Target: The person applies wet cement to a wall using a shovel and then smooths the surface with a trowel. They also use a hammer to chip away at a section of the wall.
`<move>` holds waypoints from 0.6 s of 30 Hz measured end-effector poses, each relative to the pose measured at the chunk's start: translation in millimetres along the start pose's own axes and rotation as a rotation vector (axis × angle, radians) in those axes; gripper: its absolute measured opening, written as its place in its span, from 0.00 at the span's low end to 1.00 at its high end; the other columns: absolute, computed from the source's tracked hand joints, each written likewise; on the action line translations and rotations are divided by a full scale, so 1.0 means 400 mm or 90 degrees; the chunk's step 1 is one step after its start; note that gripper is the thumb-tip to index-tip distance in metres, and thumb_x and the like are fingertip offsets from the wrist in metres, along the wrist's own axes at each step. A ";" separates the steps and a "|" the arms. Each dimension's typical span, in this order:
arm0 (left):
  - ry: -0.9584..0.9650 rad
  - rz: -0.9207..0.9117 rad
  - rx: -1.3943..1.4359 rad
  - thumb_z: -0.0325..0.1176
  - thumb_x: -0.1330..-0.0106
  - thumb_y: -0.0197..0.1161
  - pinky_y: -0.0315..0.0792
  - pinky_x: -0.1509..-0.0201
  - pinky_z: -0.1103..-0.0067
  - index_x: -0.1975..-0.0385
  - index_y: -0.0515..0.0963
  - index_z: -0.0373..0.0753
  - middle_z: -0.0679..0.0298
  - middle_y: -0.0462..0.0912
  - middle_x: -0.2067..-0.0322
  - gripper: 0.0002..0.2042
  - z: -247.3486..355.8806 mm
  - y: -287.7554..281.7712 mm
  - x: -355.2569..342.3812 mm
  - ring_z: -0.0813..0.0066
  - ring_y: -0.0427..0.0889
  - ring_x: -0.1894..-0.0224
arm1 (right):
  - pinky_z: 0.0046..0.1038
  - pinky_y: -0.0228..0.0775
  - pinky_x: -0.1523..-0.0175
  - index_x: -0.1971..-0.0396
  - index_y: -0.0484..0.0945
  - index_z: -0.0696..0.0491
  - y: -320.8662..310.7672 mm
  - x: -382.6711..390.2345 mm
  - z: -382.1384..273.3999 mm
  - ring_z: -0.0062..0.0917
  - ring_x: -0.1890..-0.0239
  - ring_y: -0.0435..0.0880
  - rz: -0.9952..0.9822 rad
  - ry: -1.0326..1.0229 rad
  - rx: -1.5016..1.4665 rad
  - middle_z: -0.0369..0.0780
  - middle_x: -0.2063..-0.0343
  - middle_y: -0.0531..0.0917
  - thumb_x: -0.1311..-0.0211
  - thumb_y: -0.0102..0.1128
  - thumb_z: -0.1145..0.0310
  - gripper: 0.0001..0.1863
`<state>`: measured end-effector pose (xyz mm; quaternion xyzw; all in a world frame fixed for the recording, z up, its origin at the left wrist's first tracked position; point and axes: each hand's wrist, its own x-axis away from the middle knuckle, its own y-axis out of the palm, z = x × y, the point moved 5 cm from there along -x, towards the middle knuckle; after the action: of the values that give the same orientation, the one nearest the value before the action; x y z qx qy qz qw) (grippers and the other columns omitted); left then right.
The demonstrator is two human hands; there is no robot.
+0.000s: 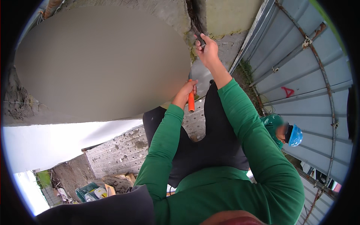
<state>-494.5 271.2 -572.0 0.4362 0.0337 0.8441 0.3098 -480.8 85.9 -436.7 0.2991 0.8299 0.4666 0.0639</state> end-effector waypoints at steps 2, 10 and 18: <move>0.048 0.000 -0.059 0.34 0.28 0.64 0.67 0.82 0.78 0.69 0.70 0.41 0.69 0.71 0.83 0.10 0.026 0.019 0.034 0.79 0.68 0.86 | 0.23 0.60 0.73 0.53 0.76 0.59 0.001 -0.027 0.010 0.20 0.77 0.70 -0.020 0.034 -0.044 0.37 0.76 0.76 0.23 0.52 0.63 0.14; 0.212 -0.029 -0.232 0.40 0.26 0.64 0.66 0.79 0.81 0.65 0.70 0.43 0.72 0.71 0.79 0.12 0.093 0.047 0.236 0.84 0.69 0.81 | 0.24 0.65 0.67 0.50 0.74 0.60 0.066 -0.040 -0.005 0.23 0.71 0.71 -0.203 0.075 -0.149 0.38 0.70 0.76 0.19 0.46 0.61 0.17; 0.510 0.226 -0.449 0.43 0.27 0.64 0.65 0.77 0.70 0.71 0.72 0.35 0.61 0.74 0.82 0.18 0.074 0.021 0.232 0.78 0.71 0.80 | 0.24 0.71 0.64 0.50 0.75 0.61 0.072 -0.043 -0.012 0.24 0.68 0.75 -0.161 0.095 -0.145 0.39 0.68 0.78 0.19 0.48 0.60 0.18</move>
<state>-516.0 309.4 -484.5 -0.0495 -0.2092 0.9433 0.2528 -456.1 83.8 -413.7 0.1479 0.8053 0.5664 0.0939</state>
